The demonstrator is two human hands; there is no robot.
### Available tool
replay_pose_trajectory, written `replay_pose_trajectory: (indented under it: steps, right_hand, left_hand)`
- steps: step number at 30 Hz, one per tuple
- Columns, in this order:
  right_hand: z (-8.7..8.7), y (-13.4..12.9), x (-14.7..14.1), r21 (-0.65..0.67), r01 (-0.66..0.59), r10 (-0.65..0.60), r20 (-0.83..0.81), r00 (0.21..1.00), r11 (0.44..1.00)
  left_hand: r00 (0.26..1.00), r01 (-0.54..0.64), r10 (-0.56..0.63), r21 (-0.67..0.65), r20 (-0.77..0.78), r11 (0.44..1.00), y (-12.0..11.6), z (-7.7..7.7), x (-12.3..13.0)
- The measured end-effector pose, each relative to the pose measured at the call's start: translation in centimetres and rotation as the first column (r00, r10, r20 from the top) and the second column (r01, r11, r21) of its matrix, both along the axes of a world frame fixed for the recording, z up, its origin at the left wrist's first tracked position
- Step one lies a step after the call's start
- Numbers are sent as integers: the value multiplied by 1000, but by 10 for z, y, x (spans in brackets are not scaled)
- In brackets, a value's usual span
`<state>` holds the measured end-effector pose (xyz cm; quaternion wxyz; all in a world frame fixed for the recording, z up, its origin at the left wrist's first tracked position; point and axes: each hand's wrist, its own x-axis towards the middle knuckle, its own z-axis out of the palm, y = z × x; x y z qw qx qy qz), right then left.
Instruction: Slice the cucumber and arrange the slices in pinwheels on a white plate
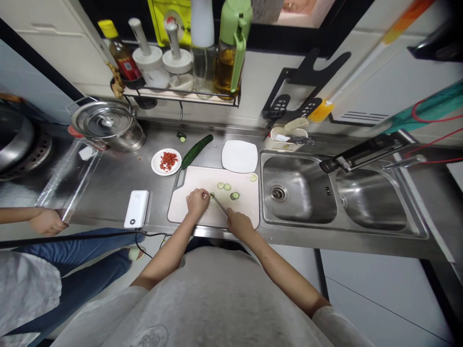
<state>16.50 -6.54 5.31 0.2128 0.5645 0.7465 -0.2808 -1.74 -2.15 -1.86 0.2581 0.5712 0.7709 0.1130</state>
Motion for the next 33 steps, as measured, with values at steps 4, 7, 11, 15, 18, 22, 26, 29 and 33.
replay_pose_trajectory:
  steps: [4,7,11,15,18,22,26,29,33]
  right_hand:
    - [3,0,-3,-31,13,-12,10,1000,999]
    - [3,0,-5,-41,20,-20,5,1000,999]
    - [0,0,-6,-38,30,-30,-7,1000,999]
    - [0,1,-6,-29,24,-24,-11,1000,999]
    - [3,2,-7,-29,20,-20,-4,1000,999]
    - [2,4,-8,-51,20,-20,-2,1000,998]
    - [-1,5,-10,-62,22,-22,3,1000,998]
    - [-2,5,-12,-64,21,-21,5,1000,998]
    - [-1,6,-14,-75,22,-21,11,1000,997]
  left_hand:
    - [1000,3,-3,0,2,1000,0,2,1]
    - [1000,0,0,-4,3,1000,1,3,1]
    - [1000,2,-2,-14,11,1000,2,3,1]
    - [1000,10,-10,-7,24,1000,1,3,1]
    - [999,14,-14,4,31,1000,1,4,1]
    - [999,15,-15,2,37,1000,2,4,1]
    - [999,20,-19,-22,30,1000,3,5,1]
    - [999,21,-20,-27,29,999,3,6,1]
    - [999,26,-26,-13,43,1000,3,5,1]
